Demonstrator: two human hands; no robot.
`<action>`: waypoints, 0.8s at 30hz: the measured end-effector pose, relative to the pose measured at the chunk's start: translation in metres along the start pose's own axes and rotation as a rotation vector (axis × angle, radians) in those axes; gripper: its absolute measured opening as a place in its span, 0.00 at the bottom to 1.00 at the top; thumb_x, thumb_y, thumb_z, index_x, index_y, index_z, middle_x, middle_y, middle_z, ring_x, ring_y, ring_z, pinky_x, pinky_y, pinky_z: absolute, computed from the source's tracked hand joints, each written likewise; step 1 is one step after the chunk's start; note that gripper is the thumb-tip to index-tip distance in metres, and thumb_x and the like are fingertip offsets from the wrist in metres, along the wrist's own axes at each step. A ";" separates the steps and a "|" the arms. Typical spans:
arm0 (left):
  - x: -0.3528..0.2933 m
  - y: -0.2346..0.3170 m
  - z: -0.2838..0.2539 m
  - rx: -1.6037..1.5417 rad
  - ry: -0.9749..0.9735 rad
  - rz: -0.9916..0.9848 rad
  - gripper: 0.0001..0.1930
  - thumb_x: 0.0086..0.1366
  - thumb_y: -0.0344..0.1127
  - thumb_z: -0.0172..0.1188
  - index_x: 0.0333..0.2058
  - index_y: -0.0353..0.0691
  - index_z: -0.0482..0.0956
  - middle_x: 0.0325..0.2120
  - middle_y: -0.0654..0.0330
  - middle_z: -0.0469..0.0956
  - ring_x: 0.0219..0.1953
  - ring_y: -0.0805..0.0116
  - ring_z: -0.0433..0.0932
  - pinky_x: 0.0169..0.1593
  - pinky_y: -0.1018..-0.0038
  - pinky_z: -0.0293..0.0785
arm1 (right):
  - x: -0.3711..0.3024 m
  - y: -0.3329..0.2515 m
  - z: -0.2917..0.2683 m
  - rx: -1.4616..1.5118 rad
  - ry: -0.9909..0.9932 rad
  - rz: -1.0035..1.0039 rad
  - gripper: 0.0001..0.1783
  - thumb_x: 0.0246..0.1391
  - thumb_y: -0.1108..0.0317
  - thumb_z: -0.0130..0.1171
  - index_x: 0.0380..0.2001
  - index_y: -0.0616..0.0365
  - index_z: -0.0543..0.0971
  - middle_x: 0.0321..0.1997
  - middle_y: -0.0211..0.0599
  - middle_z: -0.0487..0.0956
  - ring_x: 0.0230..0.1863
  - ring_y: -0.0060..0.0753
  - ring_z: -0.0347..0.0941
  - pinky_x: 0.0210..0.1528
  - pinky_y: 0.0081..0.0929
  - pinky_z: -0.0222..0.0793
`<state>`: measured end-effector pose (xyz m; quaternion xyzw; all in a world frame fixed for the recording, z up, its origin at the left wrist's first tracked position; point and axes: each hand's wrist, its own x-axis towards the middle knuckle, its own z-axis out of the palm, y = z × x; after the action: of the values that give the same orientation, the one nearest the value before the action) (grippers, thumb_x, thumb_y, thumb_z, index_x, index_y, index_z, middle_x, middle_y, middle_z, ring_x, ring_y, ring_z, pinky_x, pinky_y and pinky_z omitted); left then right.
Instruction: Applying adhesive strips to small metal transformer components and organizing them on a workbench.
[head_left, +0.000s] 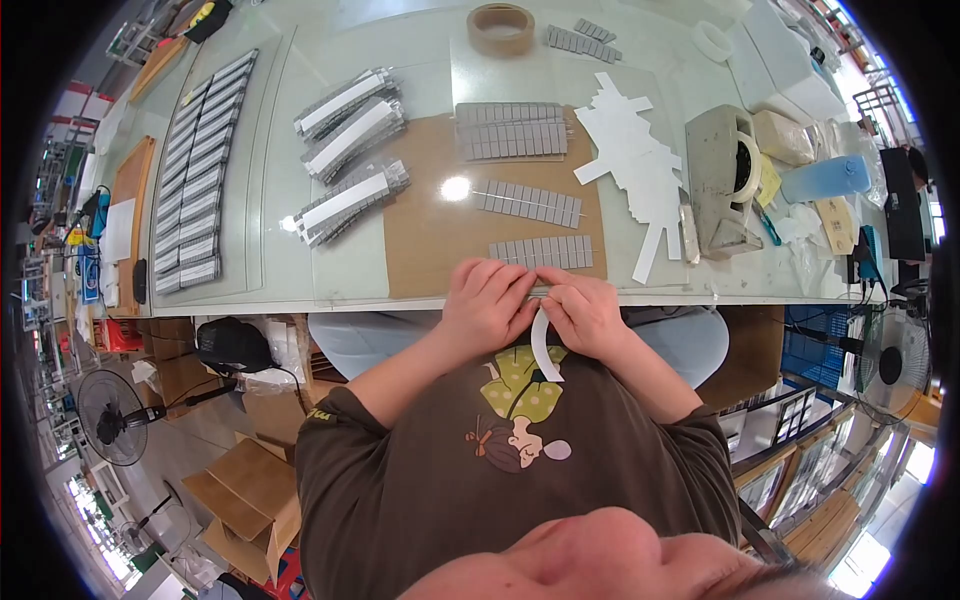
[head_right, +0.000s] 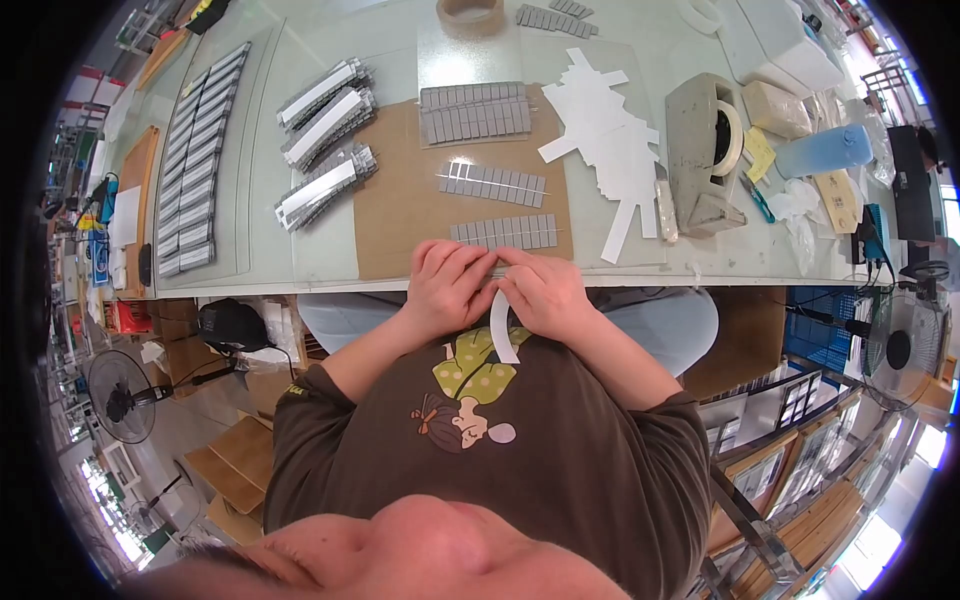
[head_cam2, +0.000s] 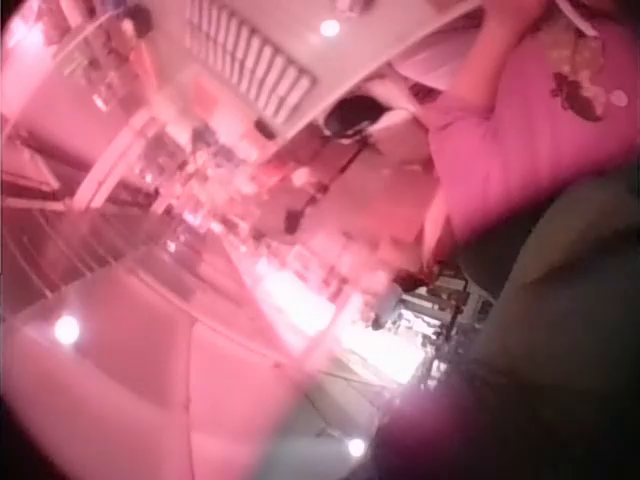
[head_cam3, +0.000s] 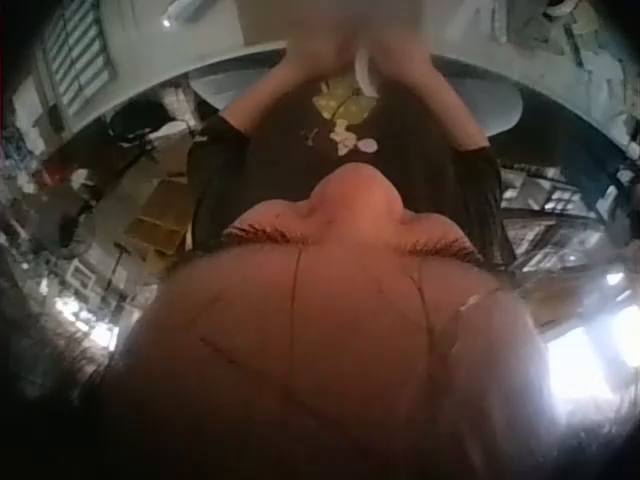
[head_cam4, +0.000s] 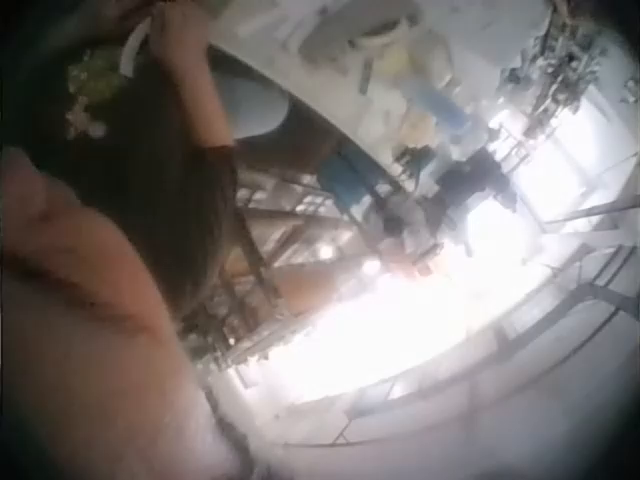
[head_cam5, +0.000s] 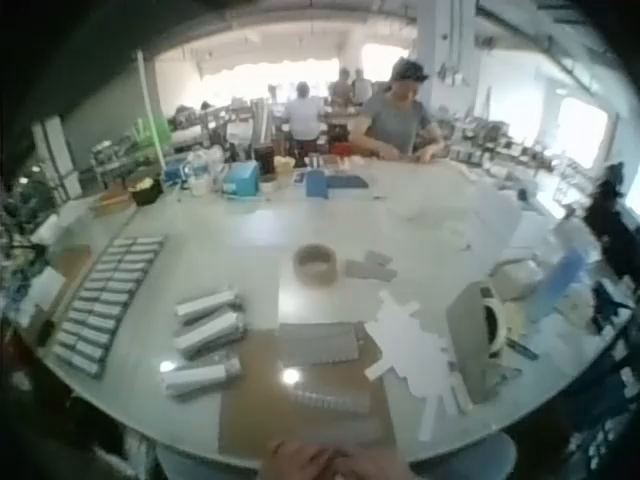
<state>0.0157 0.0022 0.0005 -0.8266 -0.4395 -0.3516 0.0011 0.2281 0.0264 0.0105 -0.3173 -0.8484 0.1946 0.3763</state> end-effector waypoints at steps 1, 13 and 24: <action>0.001 0.000 0.000 -0.001 0.000 0.001 0.18 0.59 0.41 0.70 0.46 0.40 0.84 0.46 0.63 0.80 0.51 0.62 0.75 0.58 0.58 0.68 | 0.000 0.000 0.000 -0.003 -0.004 0.003 0.09 0.51 0.74 0.68 0.30 0.58 0.75 0.49 0.45 0.85 0.29 0.45 0.81 0.29 0.37 0.76; 0.003 0.002 -0.002 0.029 0.028 -0.001 0.19 0.59 0.43 0.70 0.48 0.45 0.85 0.46 0.65 0.78 0.50 0.64 0.74 0.58 0.58 0.68 | -0.007 0.000 0.002 -0.047 0.057 0.044 0.05 0.60 0.74 0.64 0.34 0.61 0.77 0.44 0.52 0.86 0.34 0.51 0.84 0.33 0.39 0.80; 0.003 0.002 -0.002 0.044 0.017 0.001 0.19 0.58 0.44 0.70 0.48 0.47 0.85 0.46 0.66 0.77 0.50 0.64 0.73 0.58 0.59 0.67 | -0.005 0.000 0.001 -0.040 0.045 0.057 0.05 0.59 0.74 0.64 0.34 0.62 0.77 0.44 0.53 0.86 0.34 0.51 0.84 0.33 0.39 0.80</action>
<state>0.0174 0.0027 0.0041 -0.8237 -0.4465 -0.3488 0.0232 0.2299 0.0224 0.0070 -0.3532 -0.8341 0.1809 0.3832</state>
